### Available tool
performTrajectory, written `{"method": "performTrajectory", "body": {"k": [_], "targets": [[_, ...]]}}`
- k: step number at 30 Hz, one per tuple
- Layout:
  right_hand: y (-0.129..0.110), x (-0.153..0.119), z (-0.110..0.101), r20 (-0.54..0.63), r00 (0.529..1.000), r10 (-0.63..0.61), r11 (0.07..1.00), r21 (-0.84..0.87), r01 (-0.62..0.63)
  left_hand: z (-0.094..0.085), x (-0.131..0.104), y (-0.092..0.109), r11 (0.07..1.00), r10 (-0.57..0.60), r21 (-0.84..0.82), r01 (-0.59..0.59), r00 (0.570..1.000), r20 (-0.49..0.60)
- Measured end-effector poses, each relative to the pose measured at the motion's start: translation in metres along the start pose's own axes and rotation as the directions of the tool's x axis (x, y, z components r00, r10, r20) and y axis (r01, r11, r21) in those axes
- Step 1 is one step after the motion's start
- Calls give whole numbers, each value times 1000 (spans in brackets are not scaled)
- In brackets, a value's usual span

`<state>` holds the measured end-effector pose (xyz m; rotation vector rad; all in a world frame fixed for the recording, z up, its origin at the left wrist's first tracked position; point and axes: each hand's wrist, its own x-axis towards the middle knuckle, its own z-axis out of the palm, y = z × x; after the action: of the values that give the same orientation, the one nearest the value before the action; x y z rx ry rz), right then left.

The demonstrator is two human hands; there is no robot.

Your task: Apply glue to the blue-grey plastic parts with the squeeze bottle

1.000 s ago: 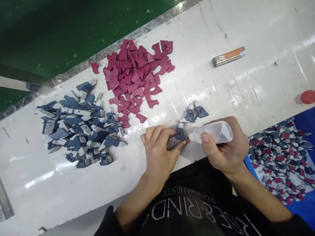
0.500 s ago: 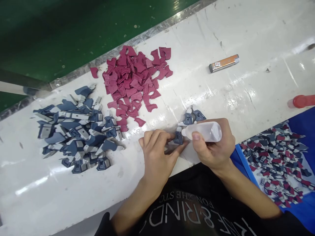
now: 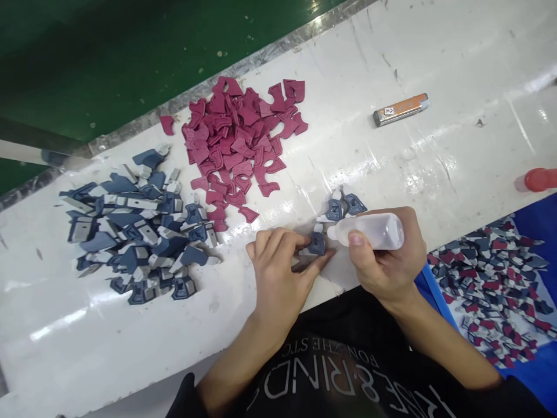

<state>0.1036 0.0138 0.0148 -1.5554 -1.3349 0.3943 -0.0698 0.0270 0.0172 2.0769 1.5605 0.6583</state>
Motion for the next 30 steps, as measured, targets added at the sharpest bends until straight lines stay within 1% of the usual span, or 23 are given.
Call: {"method": "performTrajectory", "body": {"k": [3, 8, 10, 13, 17, 24, 26, 30], "targets": [[1, 0, -4, -5, 1000, -26, 1000, 1, 26, 1, 0, 1, 1000, 1, 0, -1, 1000, -7], [-1, -1, -10, 34, 999, -36, 999, -10, 36, 1, 0, -1, 1000, -13, -2, 13, 1000, 1], [0, -2, -10, 30, 999, -17, 1000, 6, 17, 1, 0, -1, 1000, -16, -2, 16, 1000, 4], [1, -3, -8, 13, 999, 43, 996, 82, -44, 1, 0, -1, 1000, -17, -1, 17, 1000, -1], [2, -3, -4, 71, 994, 86, 983, 154, -96, 1, 0, -1, 1000, -25, 1, 25, 1000, 1], [0, -2, -5, 158, 985, 70, 986, 141, -93, 0, 0, -1, 1000, -30, 6, 30, 999, 15], [1, -2, -4, 150, 986, 78, 985, 142, -99, 0, 0, -1, 999, -33, 0, 33, 999, 16], [2, -3, -3, 95, 990, 105, 981, 153, -119, 0, 1, 0, 1000, -27, -4, 27, 1000, 6]]}}
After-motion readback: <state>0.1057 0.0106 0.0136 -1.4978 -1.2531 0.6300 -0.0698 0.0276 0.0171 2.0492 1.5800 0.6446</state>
